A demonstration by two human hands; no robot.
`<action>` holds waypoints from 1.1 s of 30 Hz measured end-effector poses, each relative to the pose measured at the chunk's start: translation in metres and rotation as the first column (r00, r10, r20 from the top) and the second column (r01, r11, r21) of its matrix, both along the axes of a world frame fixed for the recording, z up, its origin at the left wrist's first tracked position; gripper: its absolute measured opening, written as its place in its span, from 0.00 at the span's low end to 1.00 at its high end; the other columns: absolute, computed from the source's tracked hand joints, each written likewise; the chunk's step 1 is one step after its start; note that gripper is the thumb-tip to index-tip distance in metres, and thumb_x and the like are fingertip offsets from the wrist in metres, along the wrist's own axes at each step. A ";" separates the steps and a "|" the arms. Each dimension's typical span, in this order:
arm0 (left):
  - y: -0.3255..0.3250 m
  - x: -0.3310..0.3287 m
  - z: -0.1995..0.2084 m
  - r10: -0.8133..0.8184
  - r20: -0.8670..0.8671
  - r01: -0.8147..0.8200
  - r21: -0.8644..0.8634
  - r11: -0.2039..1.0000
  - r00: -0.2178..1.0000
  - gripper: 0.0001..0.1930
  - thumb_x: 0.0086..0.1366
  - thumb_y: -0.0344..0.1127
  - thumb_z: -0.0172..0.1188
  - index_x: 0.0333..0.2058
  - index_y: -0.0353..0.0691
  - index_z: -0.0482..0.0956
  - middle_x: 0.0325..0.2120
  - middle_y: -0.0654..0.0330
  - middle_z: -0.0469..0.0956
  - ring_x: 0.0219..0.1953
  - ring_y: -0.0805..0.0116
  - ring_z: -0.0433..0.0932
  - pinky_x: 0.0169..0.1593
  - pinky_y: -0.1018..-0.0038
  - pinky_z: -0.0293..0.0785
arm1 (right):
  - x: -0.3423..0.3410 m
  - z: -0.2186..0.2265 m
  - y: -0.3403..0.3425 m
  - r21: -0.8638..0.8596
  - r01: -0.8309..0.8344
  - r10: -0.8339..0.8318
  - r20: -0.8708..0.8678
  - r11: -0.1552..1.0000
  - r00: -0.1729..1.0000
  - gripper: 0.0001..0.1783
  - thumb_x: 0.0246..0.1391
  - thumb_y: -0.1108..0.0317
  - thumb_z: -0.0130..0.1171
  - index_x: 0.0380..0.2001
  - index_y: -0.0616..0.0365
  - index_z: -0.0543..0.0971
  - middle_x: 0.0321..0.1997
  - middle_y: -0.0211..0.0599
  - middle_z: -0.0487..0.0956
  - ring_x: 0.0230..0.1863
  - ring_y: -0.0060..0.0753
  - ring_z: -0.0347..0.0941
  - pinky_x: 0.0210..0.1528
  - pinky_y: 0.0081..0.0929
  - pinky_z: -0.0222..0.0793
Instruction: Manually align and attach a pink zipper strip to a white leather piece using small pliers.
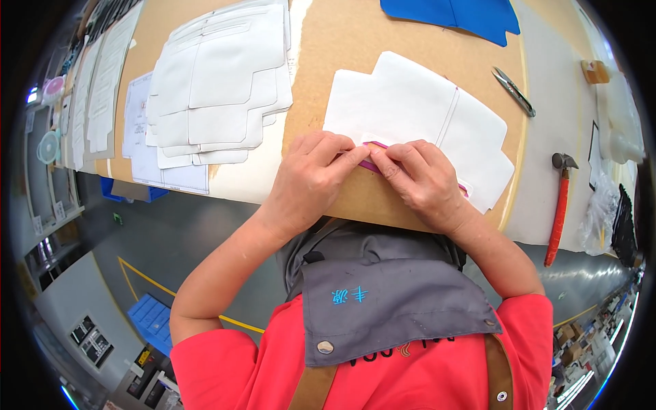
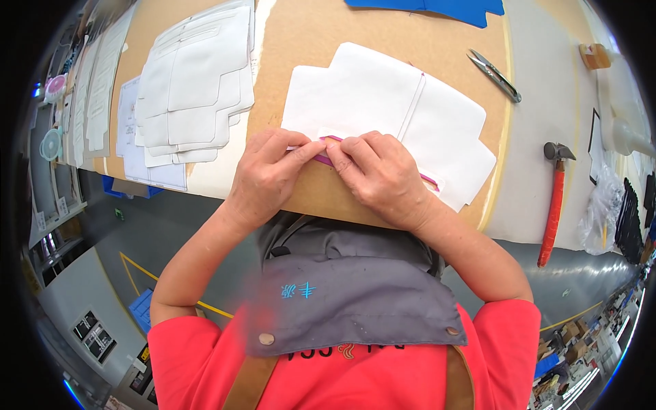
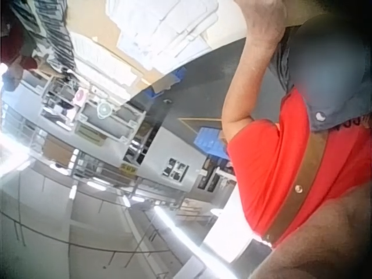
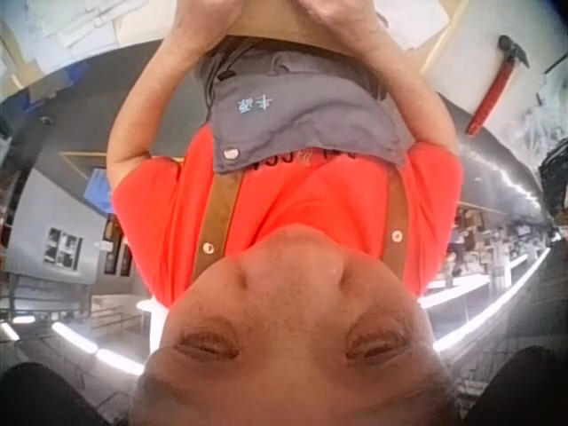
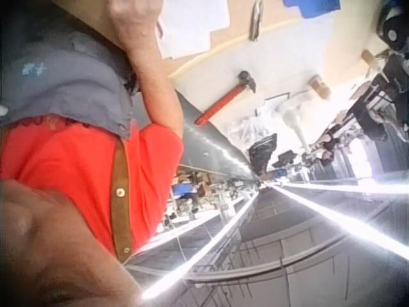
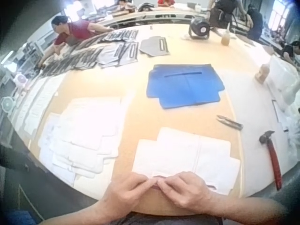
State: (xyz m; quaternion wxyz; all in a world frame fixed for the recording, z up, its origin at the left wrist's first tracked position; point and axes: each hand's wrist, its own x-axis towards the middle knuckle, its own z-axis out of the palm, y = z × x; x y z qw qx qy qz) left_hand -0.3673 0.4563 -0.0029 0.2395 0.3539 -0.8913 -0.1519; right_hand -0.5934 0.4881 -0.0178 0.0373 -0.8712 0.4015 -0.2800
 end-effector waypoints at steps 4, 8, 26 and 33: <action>0.001 0.005 0.001 -0.040 0.055 0.042 -0.043 0.998 0.998 0.19 0.55 0.25 0.63 0.48 0.40 0.85 0.39 0.64 0.78 0.42 0.64 0.78 0.45 0.68 0.74 | -0.001 -0.002 -0.001 -0.015 -0.017 0.017 0.005 1.000 1.000 0.20 0.47 0.72 0.62 0.46 0.65 0.82 0.39 0.34 0.77 0.38 0.34 0.73 0.34 0.30 0.70; 0.002 0.010 0.004 -0.091 0.143 0.105 -0.089 0.990 0.985 0.21 0.56 0.27 0.61 0.51 0.39 0.83 0.44 0.63 0.78 0.47 0.65 0.78 0.47 0.68 0.75 | -0.002 0.000 -0.003 -0.025 -0.044 0.044 -0.001 0.999 0.999 0.20 0.47 0.72 0.61 0.46 0.66 0.82 0.39 0.34 0.76 0.38 0.33 0.74 0.35 0.30 0.70; 0.026 0.003 -0.003 0.074 0.183 -0.054 -0.111 0.992 0.980 0.25 0.59 0.25 0.59 0.57 0.43 0.80 0.45 0.65 0.75 0.48 0.67 0.75 0.53 0.69 0.68 | -0.008 -0.001 -0.001 0.153 0.006 -0.018 0.081 0.988 0.997 0.18 0.49 0.73 0.60 0.46 0.61 0.83 0.39 0.34 0.77 0.38 0.35 0.74 0.40 0.30 0.74; 0.028 0.005 -0.002 0.043 0.183 -0.031 -0.066 0.997 0.982 0.26 0.59 0.26 0.59 0.58 0.45 0.80 0.45 0.65 0.73 0.50 0.67 0.74 0.54 0.68 0.67 | -0.017 0.006 0.003 0.110 -0.066 0.061 0.049 0.992 0.997 0.21 0.47 0.73 0.61 0.48 0.61 0.83 0.39 0.34 0.77 0.38 0.35 0.74 0.41 0.30 0.74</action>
